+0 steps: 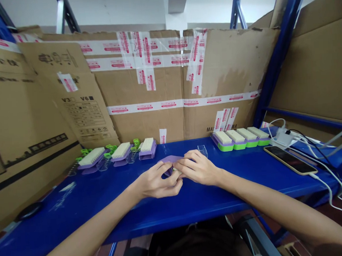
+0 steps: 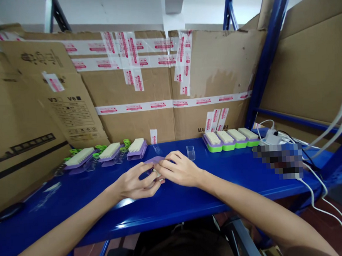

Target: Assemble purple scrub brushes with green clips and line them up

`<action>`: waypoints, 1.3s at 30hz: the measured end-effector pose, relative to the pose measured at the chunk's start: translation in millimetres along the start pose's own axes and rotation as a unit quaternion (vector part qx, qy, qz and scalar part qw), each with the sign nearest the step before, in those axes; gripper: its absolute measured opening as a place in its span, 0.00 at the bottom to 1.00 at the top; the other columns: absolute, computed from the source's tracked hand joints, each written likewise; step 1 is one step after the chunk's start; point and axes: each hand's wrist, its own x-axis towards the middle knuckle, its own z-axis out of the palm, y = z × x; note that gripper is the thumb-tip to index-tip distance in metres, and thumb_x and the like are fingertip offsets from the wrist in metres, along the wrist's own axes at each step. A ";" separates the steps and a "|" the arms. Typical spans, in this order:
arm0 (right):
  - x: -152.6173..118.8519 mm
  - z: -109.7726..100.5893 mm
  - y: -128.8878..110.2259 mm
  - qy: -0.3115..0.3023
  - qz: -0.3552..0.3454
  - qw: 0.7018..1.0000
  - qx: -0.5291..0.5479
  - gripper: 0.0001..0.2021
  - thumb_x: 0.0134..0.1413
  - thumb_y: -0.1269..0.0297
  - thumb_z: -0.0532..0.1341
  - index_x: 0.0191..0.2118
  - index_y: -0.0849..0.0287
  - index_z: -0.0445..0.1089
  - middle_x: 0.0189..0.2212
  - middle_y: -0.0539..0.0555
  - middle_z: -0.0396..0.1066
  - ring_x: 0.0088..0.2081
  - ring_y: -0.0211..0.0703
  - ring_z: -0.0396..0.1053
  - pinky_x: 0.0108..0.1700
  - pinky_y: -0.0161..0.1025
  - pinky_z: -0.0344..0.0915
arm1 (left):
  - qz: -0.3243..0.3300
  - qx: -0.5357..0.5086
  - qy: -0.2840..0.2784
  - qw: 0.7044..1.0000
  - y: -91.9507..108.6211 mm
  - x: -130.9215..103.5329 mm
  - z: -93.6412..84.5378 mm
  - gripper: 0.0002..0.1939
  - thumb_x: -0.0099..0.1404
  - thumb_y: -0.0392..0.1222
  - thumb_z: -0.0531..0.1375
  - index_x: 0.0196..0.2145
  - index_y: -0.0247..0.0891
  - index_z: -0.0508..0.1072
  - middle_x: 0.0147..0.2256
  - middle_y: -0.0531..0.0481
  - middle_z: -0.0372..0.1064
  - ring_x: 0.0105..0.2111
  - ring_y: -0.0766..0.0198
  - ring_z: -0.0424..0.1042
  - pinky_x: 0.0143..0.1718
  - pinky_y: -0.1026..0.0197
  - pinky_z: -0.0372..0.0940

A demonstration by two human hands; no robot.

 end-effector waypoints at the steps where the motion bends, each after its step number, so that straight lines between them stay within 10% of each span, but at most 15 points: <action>1: 0.6 -0.3 0.3 0.006 0.000 1.000 0.002 0.14 0.82 0.63 0.61 0.64 0.60 0.76 0.50 0.61 0.82 0.51 0.54 0.72 0.54 0.52 0.73 | 0.001 -0.002 -0.001 1.000 -0.7 -0.2 -0.2 0.11 0.66 0.41 0.77 0.43 0.44 0.80 0.52 0.48 0.73 0.46 0.53 0.78 0.42 0.48 0.79; 39: -2.7 3.1 3.9 -0.030 0.006 0.999 0.035 0.20 0.84 0.67 0.54 0.72 0.59 0.70 0.55 0.63 0.83 0.48 0.53 0.76 0.45 0.51 0.74 | -0.006 0.012 0.011 1.000 0.0 -0.4 7.2 0.12 0.72 0.39 0.74 0.34 0.45 0.74 0.41 0.56 0.75 0.39 0.60 0.75 0.36 0.53 0.71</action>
